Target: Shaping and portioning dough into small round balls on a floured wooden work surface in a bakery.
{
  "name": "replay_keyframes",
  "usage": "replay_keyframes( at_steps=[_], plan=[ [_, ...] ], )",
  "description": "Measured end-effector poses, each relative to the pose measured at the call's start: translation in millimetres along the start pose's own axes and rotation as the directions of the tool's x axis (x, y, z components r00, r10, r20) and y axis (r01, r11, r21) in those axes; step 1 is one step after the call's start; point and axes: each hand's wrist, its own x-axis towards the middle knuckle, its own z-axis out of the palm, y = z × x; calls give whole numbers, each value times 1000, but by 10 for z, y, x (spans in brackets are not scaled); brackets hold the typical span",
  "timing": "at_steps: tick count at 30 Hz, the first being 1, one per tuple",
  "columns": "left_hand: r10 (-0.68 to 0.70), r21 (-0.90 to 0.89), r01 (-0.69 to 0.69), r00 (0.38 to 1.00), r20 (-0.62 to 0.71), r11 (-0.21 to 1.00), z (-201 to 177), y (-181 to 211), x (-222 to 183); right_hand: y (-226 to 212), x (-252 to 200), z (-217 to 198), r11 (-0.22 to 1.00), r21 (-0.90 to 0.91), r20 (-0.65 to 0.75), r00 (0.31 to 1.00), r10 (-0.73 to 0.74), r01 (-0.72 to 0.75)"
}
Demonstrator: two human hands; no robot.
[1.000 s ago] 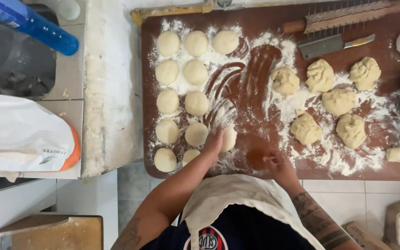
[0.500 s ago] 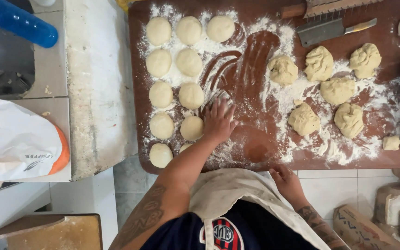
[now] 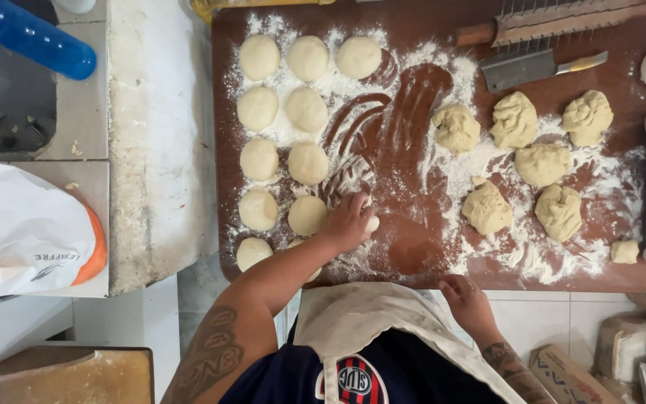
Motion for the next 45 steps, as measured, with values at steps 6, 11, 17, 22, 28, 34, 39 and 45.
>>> replay_keyframes(
  at_steps=[6, 11, 17, 22, 28, 34, 39, 45],
  plan=[
    [-404, -563, 510, 860, 313, 650, -644, 48, 218, -28, 1, -79, 996, -24, 43, 995, 85, -84],
    [-636, -745, 546, 741, 215, 384, -812, -416, 994, -50, -55, -160, 991, -9, 26, 990, 136, -136],
    [-785, -833, 492, 607, 121, 252, -1167, -767, 1667, 238, -10, -25, 994, -38, -4, 994, 106, -106],
    [-810, -717, 595, 581, 72, 363, -1011, -786, 1658, 423, -19, 126, 993, -5, -58, 992, 114, -114],
    [-723, -613, 517, 677, -135, 598, -736, -535, 1096, 46, 45, -80, 999, -16, -52, 998, 29, -30],
    [-546, -735, 389, 837, 31, 555, -713, 290, -361, -451, 743, -441, 908, -213, -175, 900, -399, 361],
    [-642, -797, 455, 758, 112, 398, -214, 598, -1119, -1170, 1630, -1005, 696, -627, -88, 856, -510, 350],
    [-839, -753, 622, 512, 185, 213, -227, 973, -1462, -1381, 2723, -1156, 389, -861, -42, 716, -697, 328]
  ],
)
